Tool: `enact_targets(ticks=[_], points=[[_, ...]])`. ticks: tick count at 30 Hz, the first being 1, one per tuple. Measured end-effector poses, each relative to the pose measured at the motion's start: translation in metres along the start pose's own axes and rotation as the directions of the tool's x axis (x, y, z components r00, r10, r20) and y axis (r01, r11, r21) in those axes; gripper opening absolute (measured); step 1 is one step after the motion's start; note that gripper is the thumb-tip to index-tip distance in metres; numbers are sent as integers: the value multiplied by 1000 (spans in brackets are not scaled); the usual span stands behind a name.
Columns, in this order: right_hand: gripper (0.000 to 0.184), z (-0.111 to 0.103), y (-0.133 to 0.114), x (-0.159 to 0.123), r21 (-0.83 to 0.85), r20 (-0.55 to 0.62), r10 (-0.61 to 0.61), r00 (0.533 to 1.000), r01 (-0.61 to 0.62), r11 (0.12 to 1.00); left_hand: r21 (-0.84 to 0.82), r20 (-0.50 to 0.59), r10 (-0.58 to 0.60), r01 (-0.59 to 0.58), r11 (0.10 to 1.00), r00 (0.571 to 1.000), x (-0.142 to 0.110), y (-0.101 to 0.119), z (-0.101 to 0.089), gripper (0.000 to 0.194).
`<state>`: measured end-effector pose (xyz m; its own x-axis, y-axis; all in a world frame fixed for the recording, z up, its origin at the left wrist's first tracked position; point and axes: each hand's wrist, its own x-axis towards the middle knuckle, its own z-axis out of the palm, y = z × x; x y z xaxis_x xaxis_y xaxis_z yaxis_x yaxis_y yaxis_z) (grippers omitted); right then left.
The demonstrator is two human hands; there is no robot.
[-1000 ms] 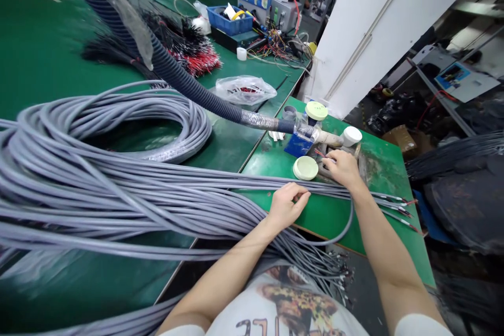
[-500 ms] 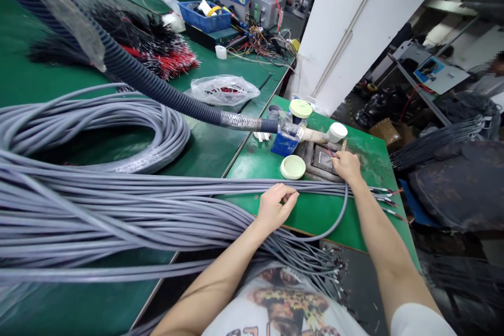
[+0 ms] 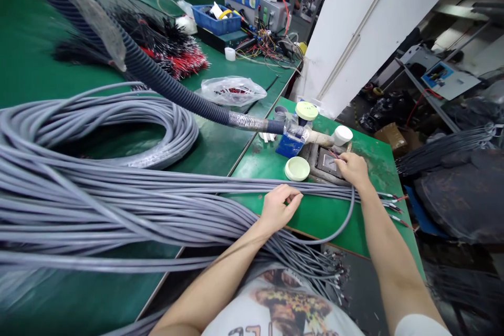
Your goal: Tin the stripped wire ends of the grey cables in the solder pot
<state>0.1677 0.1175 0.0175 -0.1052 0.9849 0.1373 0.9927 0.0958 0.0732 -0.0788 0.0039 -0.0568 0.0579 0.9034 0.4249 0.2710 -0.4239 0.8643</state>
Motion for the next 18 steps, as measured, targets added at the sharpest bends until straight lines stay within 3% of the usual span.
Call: enact_targets(ticks=[2, 6, 11, 18], points=[[28, -11, -13, -2, 177, -28, -73, 997, 77, 981, 4, 0, 0, 0, 1000, 1000, 0, 0, 0, 17], [27, -20, -46, -2, 475, -38, -201, 979, 195, 858, 5, 4, 1, -1, 1000, 1000, 1, -1, -1, 17], [25, -7, -72, 8, 522, 42, -250, 967, 192, 831, 7, 12, -1, 1, 1000, 1000, 1, -1, -1, 17], [22, 8, -79, 14, 456, 128, -252, 959, 169, 874, 17, 11, 2, -2, 1000, 1000, 2, 1, -2, 17]])
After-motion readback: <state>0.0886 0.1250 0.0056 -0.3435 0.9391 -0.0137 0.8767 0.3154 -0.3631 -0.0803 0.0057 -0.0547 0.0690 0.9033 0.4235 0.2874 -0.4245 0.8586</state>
